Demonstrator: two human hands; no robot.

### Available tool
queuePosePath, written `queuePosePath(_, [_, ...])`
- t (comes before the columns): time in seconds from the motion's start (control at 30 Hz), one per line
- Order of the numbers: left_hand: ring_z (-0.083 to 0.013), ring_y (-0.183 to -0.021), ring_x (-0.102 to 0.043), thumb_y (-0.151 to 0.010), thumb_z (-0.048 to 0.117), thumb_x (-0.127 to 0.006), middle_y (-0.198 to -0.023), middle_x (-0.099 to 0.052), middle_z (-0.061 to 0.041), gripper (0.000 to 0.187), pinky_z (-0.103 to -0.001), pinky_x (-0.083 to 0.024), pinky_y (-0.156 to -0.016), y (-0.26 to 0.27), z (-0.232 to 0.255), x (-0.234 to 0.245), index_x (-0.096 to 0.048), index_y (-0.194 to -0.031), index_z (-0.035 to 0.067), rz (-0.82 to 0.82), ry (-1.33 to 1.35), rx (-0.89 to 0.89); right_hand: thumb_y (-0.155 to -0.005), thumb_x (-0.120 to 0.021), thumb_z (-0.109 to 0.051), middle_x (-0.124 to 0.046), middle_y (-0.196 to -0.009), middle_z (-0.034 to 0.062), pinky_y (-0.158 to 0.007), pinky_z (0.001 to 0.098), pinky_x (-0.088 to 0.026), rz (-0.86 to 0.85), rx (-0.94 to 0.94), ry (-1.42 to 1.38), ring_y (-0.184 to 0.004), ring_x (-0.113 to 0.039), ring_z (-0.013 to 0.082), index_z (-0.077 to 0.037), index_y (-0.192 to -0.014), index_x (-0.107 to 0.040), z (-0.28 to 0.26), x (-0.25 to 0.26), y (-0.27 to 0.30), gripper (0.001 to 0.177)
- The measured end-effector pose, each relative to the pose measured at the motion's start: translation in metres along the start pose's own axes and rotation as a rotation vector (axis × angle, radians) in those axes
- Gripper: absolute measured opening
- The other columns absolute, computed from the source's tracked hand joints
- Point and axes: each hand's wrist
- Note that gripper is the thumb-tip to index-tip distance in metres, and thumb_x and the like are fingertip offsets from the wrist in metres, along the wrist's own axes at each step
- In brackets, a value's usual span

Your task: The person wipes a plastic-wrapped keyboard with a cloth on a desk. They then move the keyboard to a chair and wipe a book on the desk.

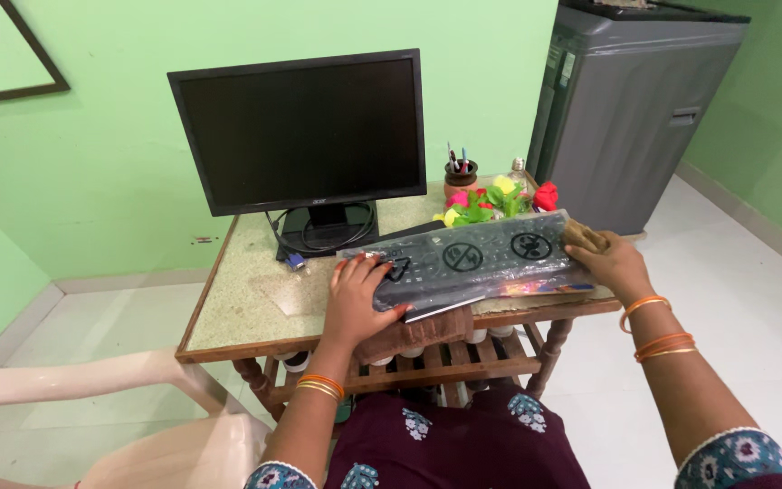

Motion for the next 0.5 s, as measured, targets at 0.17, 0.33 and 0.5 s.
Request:
queuePosePath(0.17, [-0.0338,-0.146,-0.042,-0.089,0.074,-0.061,-0.152,-0.053,-0.014,0.084,-0.055,-0.027,-0.123,-0.012,0.019,-0.013,-0.056,-0.147,0.012,-0.072,-0.030,-0.116,-0.083,-0.083,-0.022,-0.073,-0.099,0.0160,-0.069,0.0382,-0.058,-0.178,-0.139,-0.523,-0.082,-0.070,0.0249,0.005,-0.122,-0.068,0.000,0.006,-0.005,0.049])
queuePosePath(0.33, [-0.0412,-0.139,-0.041,-0.078,0.069,-0.071,-0.150,-0.045,-0.023,0.098,-0.055,-0.031,-0.115,-0.033,0.066,0.000,-0.044,-0.148,0.006,-0.176,-0.027,-0.174,-0.084,-0.080,-0.017,-0.068,-0.092,0.0062,-0.061,0.0303,-0.061,-0.229,-0.276,-0.741,-0.075,-0.069,0.0165,-0.004,-0.116,-0.061,-0.019,0.017,-0.008,0.040])
queuePosePath(0.5, [-0.0501,-0.133,-0.048,-0.082,0.055,-0.078,-0.149,-0.048,-0.027,0.088,-0.056,-0.041,-0.109,-0.040,0.094,-0.008,-0.046,-0.149,0.010,-0.032,-0.012,-0.197,-0.086,-0.076,-0.017,-0.068,-0.091,0.0042,-0.058,0.0299,-0.056,-0.247,-0.191,-0.871,-0.073,-0.066,0.0147,-0.007,-0.115,-0.062,-0.040,0.030,-0.002,0.034])
Point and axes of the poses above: each hand's wrist, its own y-axis away from the middle knuckle, its own x-axis out of the back of the hand, z = x × y
